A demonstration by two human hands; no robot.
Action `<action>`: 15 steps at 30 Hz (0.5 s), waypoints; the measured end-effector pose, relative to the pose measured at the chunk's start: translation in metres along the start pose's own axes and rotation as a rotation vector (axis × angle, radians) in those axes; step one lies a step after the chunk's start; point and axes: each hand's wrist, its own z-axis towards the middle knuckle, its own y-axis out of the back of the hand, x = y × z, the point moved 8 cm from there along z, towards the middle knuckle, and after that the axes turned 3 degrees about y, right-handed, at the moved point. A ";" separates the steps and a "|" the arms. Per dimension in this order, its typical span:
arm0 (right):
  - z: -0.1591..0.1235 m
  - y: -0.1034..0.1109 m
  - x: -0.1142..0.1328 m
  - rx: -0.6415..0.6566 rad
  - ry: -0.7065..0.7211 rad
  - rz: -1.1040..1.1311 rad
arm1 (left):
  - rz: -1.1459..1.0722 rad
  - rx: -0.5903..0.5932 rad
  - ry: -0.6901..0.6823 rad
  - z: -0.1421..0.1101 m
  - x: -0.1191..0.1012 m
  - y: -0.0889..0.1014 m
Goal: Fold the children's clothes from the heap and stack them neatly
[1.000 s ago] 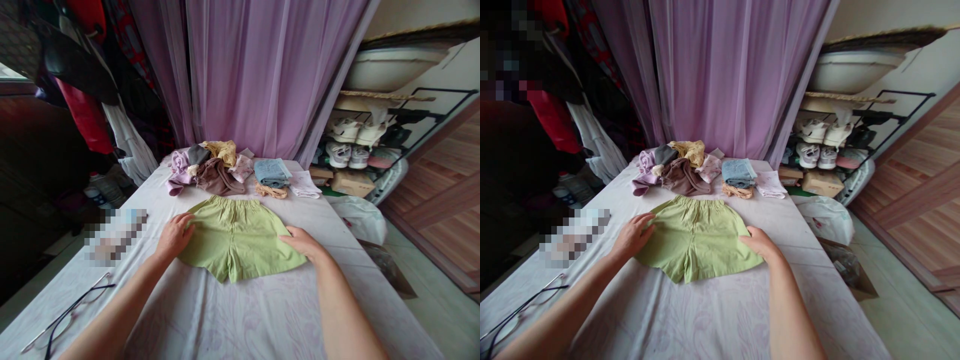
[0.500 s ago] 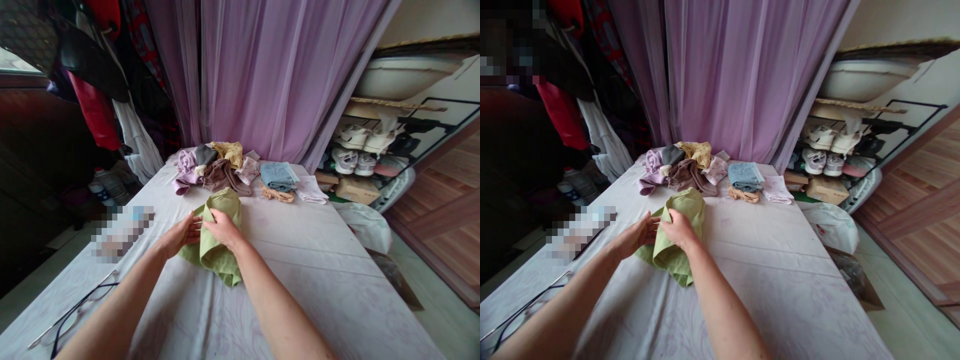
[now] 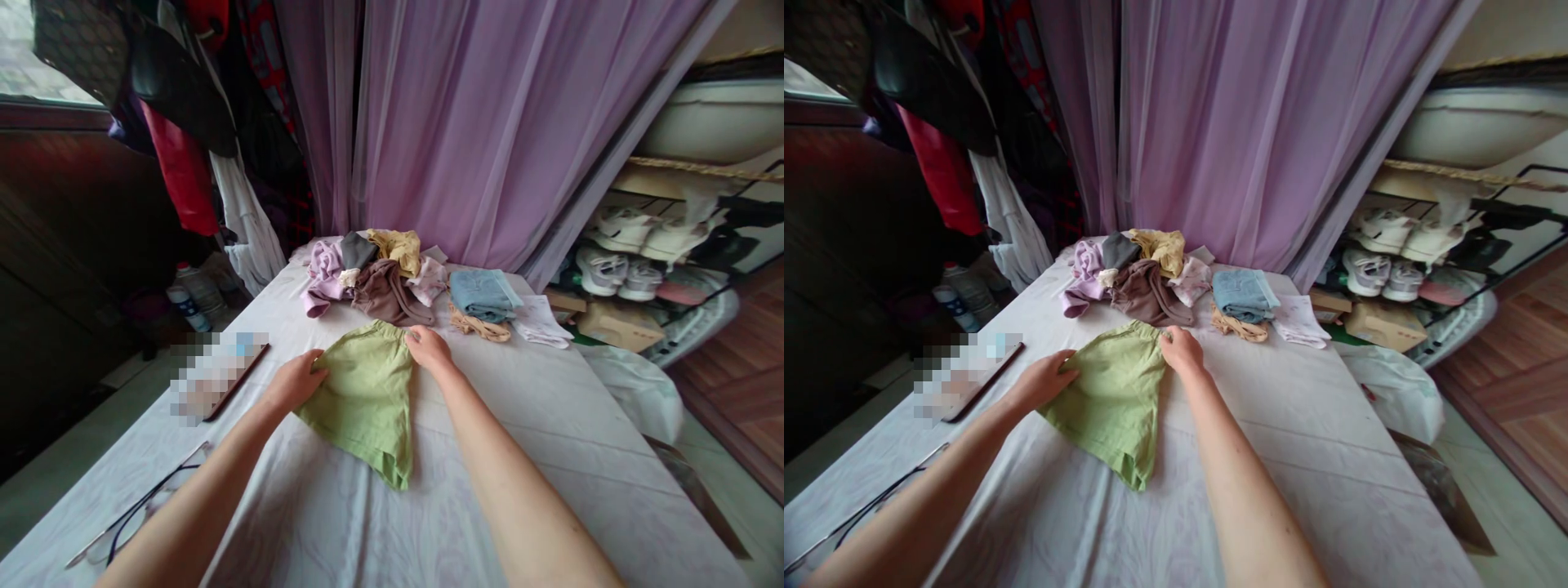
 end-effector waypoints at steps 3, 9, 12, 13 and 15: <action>0.011 -0.008 -0.007 0.021 -0.009 0.007 | 0.075 0.010 -0.010 0.000 0.002 -0.001; 0.026 -0.030 -0.011 0.179 -0.111 0.392 | 0.135 -0.050 -0.016 -0.002 0.010 0.005; 0.021 -0.031 -0.010 0.221 -0.108 0.512 | 0.124 -0.046 -0.048 -0.002 0.004 0.007; 0.018 -0.027 -0.011 0.223 -0.105 0.551 | 0.109 -0.051 -0.046 -0.003 0.002 0.009; 0.009 -0.017 -0.015 0.215 -0.095 0.626 | 0.064 -0.086 -0.051 -0.004 -0.004 0.014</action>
